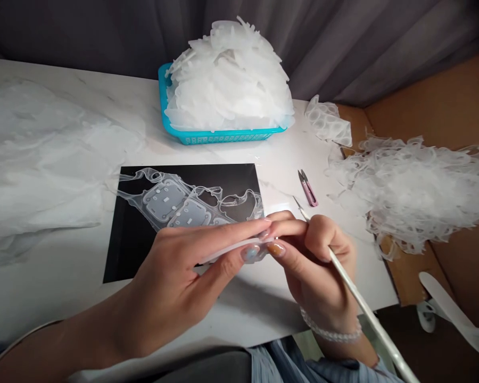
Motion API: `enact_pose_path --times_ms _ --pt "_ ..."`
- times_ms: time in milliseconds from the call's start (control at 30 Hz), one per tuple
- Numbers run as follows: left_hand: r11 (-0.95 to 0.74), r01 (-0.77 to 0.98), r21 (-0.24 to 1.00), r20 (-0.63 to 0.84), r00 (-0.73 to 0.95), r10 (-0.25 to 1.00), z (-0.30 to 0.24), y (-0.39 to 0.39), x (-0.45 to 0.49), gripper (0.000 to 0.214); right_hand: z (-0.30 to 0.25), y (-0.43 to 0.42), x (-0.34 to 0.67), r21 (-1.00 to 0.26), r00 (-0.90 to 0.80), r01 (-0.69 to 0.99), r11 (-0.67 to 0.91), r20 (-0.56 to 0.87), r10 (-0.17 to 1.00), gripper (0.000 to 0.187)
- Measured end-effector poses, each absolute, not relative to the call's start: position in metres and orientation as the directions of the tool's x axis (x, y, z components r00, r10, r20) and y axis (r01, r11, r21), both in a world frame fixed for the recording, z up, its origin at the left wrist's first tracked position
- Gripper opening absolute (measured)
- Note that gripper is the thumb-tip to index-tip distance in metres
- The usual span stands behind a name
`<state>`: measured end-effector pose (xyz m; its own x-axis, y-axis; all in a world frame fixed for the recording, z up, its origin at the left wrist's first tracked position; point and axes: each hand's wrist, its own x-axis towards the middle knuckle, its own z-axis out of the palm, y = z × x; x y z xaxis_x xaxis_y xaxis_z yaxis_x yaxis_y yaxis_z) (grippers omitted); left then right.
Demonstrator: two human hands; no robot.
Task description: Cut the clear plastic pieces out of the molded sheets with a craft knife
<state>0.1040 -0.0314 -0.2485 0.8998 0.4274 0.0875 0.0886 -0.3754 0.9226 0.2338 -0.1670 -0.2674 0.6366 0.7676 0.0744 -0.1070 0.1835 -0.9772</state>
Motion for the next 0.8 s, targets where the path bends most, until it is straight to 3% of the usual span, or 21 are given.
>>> enact_pose_path --times_ms 367,633,800 --pt "-0.213 0.211 0.954 -0.074 0.853 0.516 -0.2424 -0.0350 0.1064 0.012 -0.2663 -0.1638 0.2315 -0.968 0.621 -0.215 0.126 -0.035 0.783 0.048" --pt "-0.192 0.191 0.963 -0.075 0.869 0.490 -0.2424 -0.0309 0.1087 0.009 -0.2618 -0.1611 0.2298 -0.955 0.621 -0.280 0.101 -0.100 0.778 0.048" --pt "-0.001 0.204 0.979 -0.185 0.888 0.420 -0.2422 -0.0276 0.1089 0.011 -0.2615 -0.1611 0.2291 -0.954 0.614 -0.285 0.095 -0.105 0.782 0.048"
